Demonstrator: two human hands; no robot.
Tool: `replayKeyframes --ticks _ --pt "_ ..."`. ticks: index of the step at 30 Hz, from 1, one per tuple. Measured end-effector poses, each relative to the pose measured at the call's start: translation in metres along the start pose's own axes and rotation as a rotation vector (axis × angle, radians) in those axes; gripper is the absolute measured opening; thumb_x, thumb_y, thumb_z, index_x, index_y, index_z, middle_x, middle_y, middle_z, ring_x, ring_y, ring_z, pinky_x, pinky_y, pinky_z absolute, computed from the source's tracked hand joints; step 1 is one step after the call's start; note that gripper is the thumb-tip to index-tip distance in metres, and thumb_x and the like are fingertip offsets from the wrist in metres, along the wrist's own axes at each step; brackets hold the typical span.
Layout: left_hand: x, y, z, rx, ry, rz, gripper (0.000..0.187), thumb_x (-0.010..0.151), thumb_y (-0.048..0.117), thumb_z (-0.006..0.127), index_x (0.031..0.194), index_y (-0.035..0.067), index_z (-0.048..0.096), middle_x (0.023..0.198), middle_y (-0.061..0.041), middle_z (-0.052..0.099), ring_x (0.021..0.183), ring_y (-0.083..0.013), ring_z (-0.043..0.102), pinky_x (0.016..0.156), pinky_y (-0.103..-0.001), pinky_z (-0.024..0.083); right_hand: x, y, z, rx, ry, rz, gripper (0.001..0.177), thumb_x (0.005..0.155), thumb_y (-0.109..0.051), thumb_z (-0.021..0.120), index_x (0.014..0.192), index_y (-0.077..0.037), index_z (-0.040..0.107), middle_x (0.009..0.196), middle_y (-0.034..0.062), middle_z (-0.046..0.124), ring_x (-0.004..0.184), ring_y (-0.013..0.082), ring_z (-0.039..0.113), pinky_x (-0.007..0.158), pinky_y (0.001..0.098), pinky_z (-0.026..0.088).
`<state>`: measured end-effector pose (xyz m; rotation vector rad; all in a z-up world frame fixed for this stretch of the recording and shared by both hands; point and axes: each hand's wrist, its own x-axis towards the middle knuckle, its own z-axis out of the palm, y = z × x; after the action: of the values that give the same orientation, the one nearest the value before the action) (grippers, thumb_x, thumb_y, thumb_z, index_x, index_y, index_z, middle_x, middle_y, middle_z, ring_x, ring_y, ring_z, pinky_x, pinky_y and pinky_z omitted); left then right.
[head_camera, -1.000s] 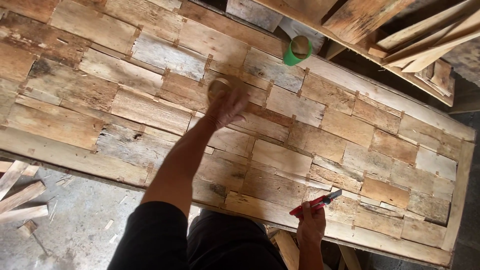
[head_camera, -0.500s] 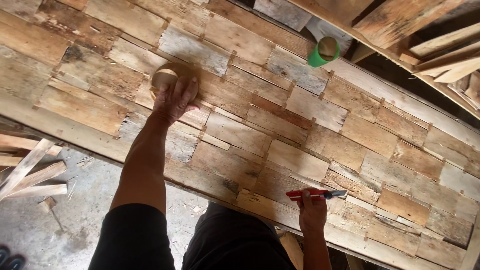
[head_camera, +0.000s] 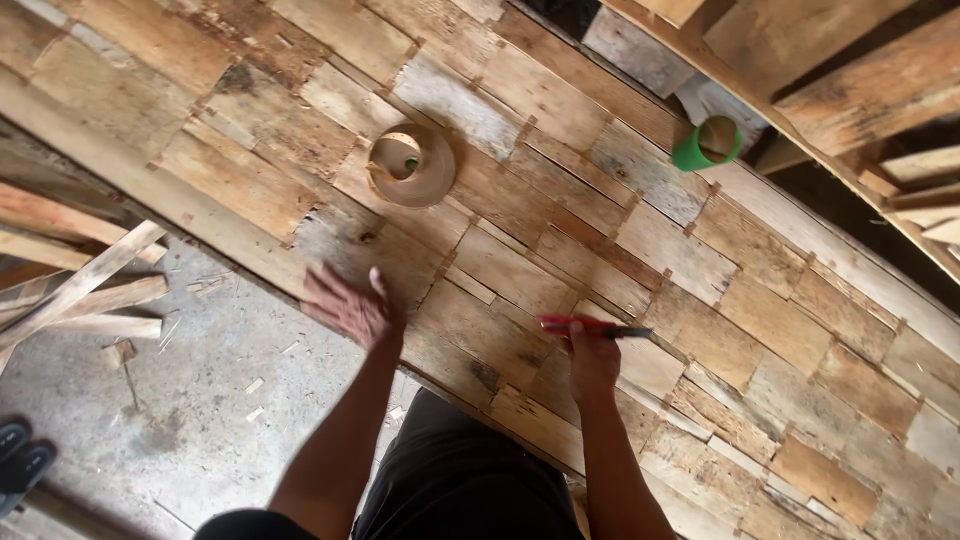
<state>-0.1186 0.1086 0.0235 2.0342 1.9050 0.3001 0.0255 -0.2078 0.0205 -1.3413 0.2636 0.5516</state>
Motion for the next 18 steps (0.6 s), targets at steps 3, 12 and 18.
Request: replayKeyframes --ticks 3,12,18 --pt "-0.023 -0.040 0.041 -0.062 0.269 -0.031 0.099 0.106 0.080 0.021 0.166 0.001 0.016 0.173 -0.027 0.016 0.162 -0.0448 0.014 0.130 -0.068 0.009 0.039 0.012 0.022 -0.323 0.030 -0.025 0.019 0.105 -0.013 0.072 0.117 0.002 0.072 0.088 0.0132 0.068 0.072 0.0200 0.059 0.061 0.0310 0.049" --pt "-0.022 -0.011 0.016 -0.096 -0.008 -0.506 0.088 0.102 0.070 0.040 0.166 0.014 0.014 0.170 -0.024 0.015 0.154 -0.0393 0.027 0.123 -0.053 0.027 0.116 -0.004 0.149 -0.322 -0.167 -0.092 0.018 0.092 -0.011 0.076 0.103 0.002 0.071 0.092 0.0034 0.075 0.080 0.0122 0.074 0.066 0.0258 0.063" --pt "-0.020 -0.012 0.029 -0.078 0.029 -0.543 0.088 0.099 0.070 0.043 0.166 0.020 0.015 0.171 -0.018 0.017 0.153 -0.0367 0.027 0.122 -0.053 0.023 0.157 0.000 0.181 -0.479 -0.108 -0.114 0.017 0.094 -0.013 0.078 0.103 -0.001 0.068 0.087 0.0064 0.074 0.068 0.0128 0.068 0.056 0.0267 0.056"
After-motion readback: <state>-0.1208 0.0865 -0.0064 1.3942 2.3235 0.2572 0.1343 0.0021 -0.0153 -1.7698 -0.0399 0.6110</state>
